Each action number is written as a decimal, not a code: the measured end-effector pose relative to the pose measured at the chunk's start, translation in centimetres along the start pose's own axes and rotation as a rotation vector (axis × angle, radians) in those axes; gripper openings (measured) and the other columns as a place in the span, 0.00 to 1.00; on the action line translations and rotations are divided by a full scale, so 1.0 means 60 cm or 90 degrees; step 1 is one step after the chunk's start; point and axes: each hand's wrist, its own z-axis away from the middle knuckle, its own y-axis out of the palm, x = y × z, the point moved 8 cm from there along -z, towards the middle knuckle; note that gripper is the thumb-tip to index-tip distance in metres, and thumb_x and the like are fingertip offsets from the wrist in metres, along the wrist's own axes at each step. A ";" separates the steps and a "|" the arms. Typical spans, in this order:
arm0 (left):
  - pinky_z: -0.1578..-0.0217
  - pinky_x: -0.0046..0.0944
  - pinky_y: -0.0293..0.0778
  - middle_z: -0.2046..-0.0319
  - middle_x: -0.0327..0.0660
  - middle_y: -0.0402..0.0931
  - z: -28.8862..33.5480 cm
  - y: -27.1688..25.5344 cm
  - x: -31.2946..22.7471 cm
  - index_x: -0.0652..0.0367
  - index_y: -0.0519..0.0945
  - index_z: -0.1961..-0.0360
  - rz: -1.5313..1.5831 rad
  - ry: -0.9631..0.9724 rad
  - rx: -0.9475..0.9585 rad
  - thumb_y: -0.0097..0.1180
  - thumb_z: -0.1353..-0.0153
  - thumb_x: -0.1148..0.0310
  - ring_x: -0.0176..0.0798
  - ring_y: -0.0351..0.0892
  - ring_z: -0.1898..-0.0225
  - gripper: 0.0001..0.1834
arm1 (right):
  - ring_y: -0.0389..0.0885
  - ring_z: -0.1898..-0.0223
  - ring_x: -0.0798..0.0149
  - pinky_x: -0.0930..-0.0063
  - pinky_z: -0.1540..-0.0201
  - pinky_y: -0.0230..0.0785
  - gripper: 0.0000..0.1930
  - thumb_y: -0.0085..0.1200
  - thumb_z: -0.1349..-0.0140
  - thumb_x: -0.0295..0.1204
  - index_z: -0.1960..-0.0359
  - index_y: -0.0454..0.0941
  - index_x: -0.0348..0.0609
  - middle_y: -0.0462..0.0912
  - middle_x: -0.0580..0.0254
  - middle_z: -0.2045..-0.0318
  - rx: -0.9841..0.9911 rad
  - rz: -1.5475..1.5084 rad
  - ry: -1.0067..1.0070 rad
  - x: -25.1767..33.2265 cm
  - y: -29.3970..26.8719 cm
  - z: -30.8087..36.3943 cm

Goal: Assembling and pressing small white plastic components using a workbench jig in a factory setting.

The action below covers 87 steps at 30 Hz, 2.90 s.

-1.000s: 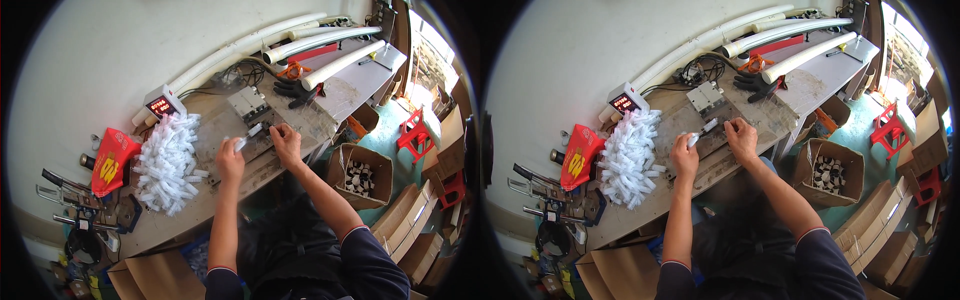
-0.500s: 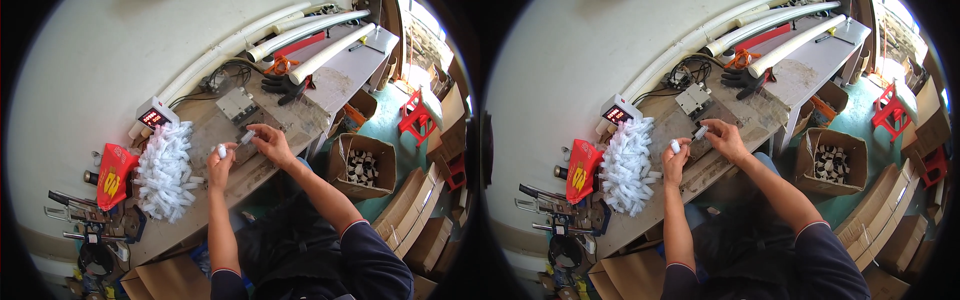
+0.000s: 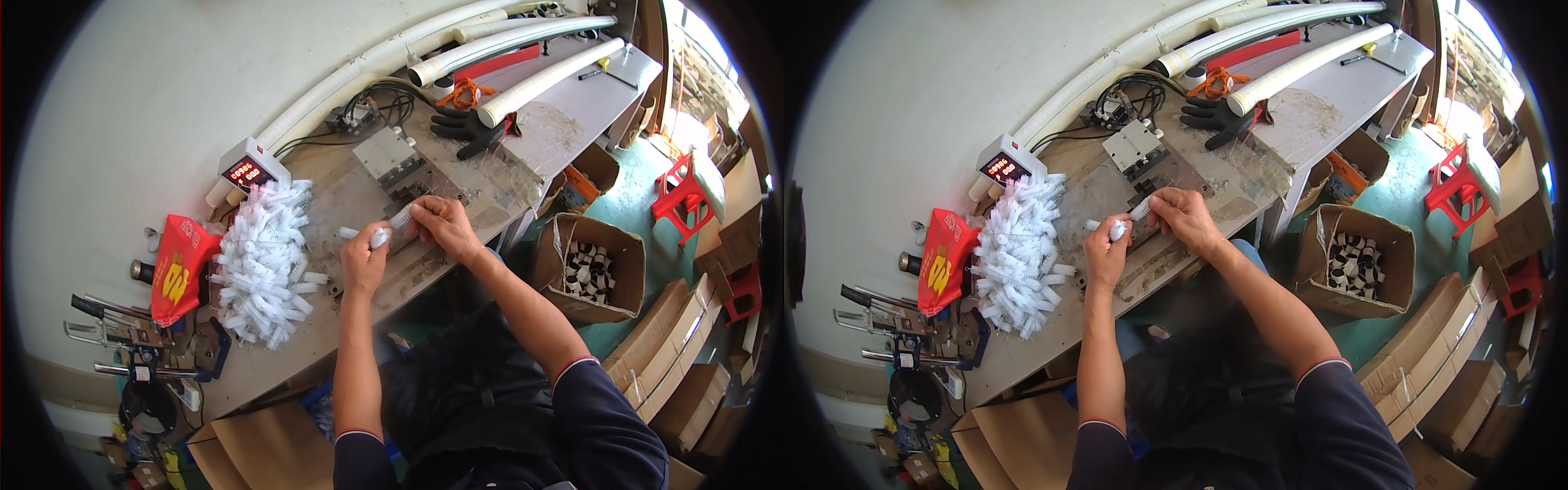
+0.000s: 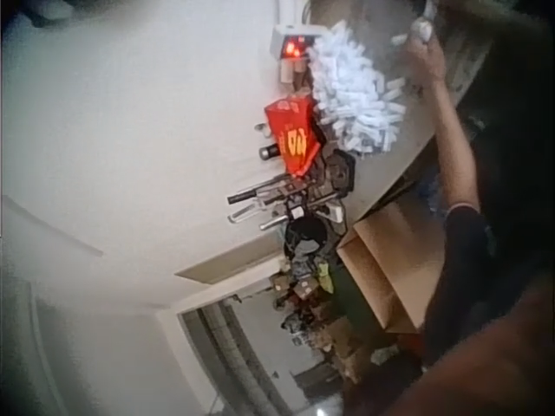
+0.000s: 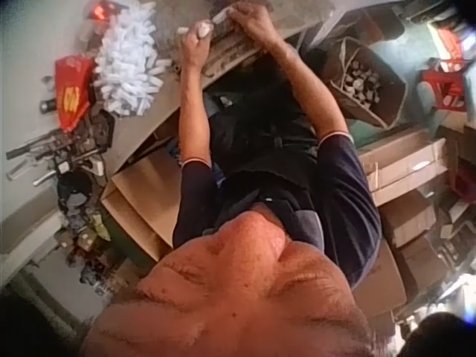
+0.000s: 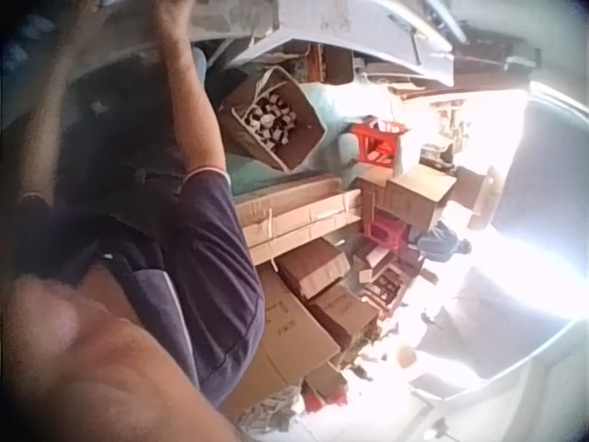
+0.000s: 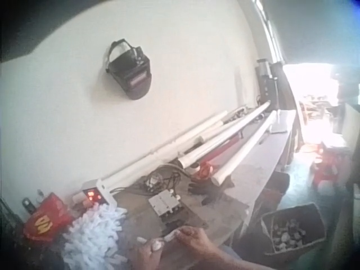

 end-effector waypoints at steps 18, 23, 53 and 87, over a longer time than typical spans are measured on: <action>0.67 0.46 0.78 0.70 0.54 0.82 0.002 0.000 -0.032 0.56 0.82 0.55 -0.076 0.152 -0.033 0.63 0.36 0.70 0.58 0.85 0.66 0.09 | 0.73 0.77 0.75 0.76 0.71 0.67 0.14 0.55 0.26 0.35 0.66 0.82 0.36 0.80 0.66 0.79 0.004 0.137 -0.045 0.006 0.024 -0.005; 0.69 0.44 0.76 0.74 0.49 0.81 0.007 -0.050 0.004 0.57 0.78 0.53 -0.150 0.100 -0.233 0.57 0.31 0.73 0.54 0.84 0.71 0.07 | 0.75 0.77 0.72 0.74 0.71 0.68 0.11 0.59 0.29 0.34 0.65 0.83 0.37 0.80 0.64 0.79 -0.023 0.187 -0.073 0.010 0.039 0.007; 0.67 0.41 0.75 0.75 0.41 0.79 0.021 -0.115 0.016 0.60 0.77 0.53 -0.025 0.042 -0.481 0.53 0.28 0.73 0.42 0.82 0.72 0.06 | 0.86 0.68 0.46 0.57 0.60 0.77 0.10 0.58 0.47 0.33 0.72 0.84 0.39 0.85 0.48 0.74 -0.099 0.511 -0.017 0.025 -0.019 0.010; 0.58 0.51 0.75 0.63 0.46 0.83 0.014 -0.101 0.006 0.59 0.76 0.53 -0.195 0.050 -0.445 0.56 0.33 0.76 0.57 0.82 0.60 0.09 | 0.82 0.76 0.56 0.62 0.68 0.73 0.13 0.61 0.43 0.36 0.73 0.83 0.35 0.81 0.49 0.80 -0.243 0.531 -0.047 0.013 -0.008 -0.016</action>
